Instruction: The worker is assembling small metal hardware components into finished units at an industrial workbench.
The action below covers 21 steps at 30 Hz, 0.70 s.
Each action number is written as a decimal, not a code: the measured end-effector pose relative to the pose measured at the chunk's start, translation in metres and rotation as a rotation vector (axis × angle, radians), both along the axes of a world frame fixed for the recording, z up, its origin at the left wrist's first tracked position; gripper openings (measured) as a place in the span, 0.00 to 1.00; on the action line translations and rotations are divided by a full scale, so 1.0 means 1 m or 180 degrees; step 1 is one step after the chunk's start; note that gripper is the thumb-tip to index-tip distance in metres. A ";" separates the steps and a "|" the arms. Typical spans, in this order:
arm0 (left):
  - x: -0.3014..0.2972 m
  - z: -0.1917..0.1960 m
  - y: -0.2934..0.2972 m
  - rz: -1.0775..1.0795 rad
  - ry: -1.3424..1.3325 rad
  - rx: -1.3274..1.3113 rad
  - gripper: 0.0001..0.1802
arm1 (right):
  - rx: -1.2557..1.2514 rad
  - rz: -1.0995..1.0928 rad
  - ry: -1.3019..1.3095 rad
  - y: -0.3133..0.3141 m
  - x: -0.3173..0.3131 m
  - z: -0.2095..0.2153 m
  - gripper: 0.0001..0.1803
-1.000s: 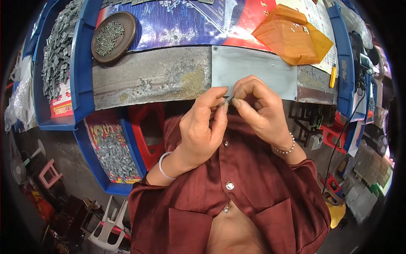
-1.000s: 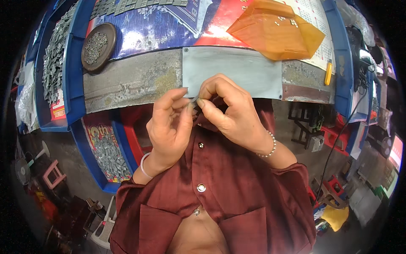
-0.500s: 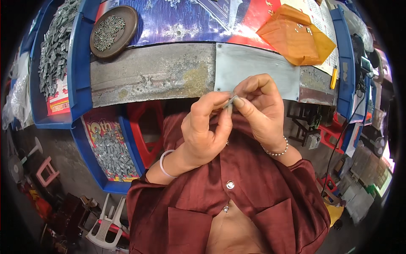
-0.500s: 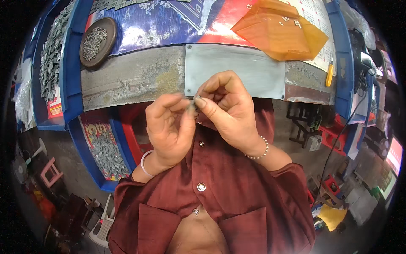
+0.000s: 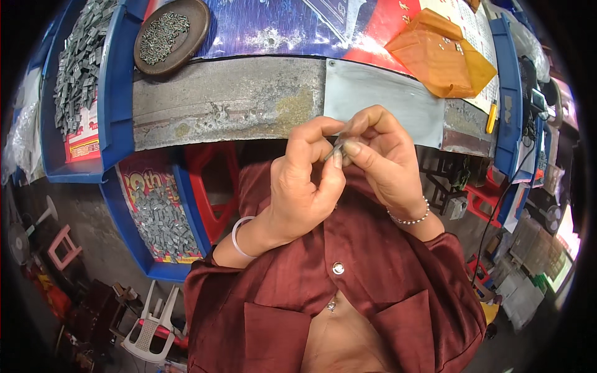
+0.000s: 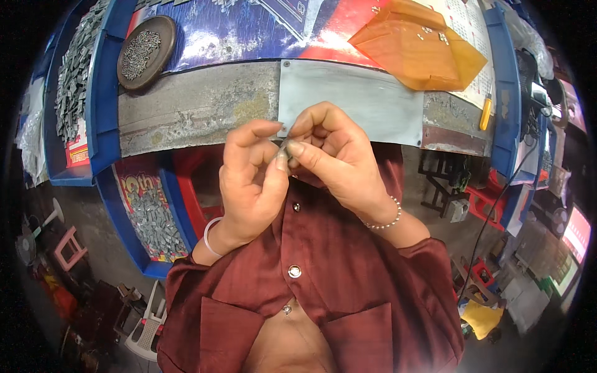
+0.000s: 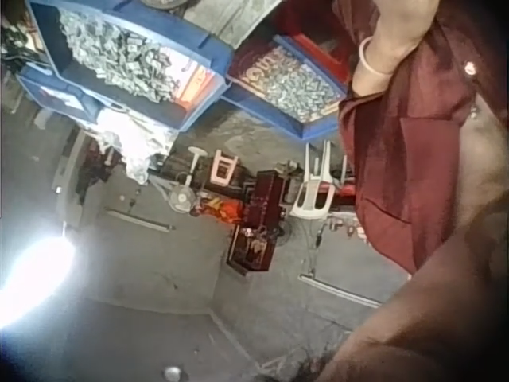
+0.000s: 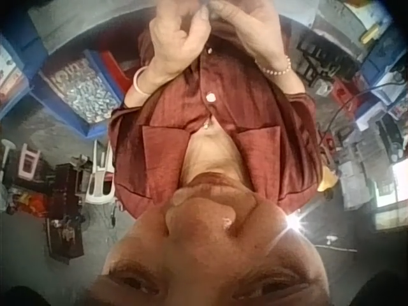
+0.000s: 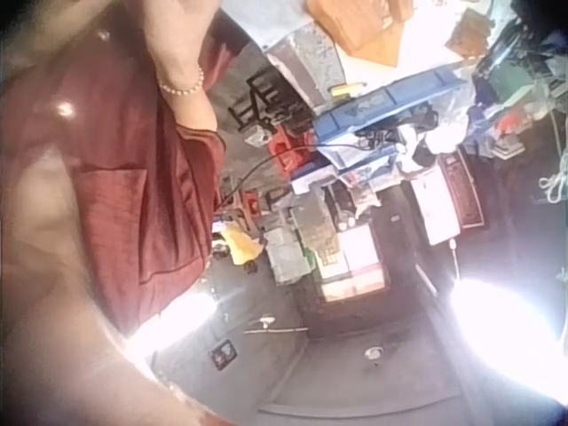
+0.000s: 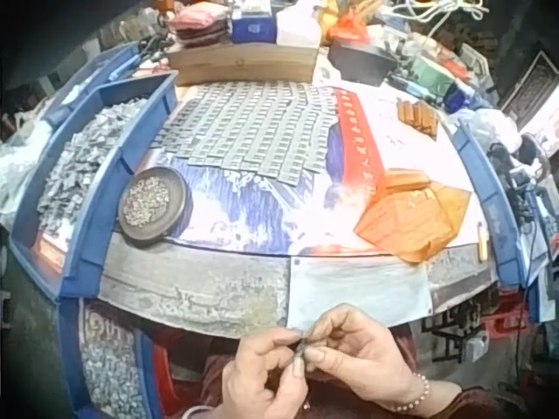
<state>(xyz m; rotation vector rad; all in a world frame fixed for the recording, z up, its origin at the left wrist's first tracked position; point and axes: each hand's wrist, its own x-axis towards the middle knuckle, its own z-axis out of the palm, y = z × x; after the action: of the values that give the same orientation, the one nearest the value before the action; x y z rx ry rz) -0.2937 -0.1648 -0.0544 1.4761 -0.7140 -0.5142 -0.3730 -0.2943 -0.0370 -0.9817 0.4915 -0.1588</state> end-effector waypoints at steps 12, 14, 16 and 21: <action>-0.005 -0.001 -0.004 0.0178 -0.0367 -0.0149 0.20 | -0.1273 -0.0224 -0.0348 0.009 -0.004 -0.007 0.10; -0.006 -0.003 -0.005 0.0199 -0.0283 -0.0132 0.20 | -0.0946 -0.0206 -0.0237 0.008 -0.001 -0.004 0.11; -0.007 -0.005 -0.004 0.0229 0.0114 -0.0383 0.20 | -0.0314 0.0010 -0.0054 0.002 -0.001 0.000 0.13; -0.007 -0.003 0.002 -0.0141 0.0489 -0.0115 0.23 | -0.0190 -0.0082 -0.0137 0.006 -0.004 0.000 0.14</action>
<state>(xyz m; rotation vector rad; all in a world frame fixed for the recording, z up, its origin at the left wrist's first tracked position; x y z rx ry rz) -0.3005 -0.1630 -0.0572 1.3736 -0.6324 -0.6384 -0.3775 -0.2887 -0.0366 -1.0286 0.4621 -0.2184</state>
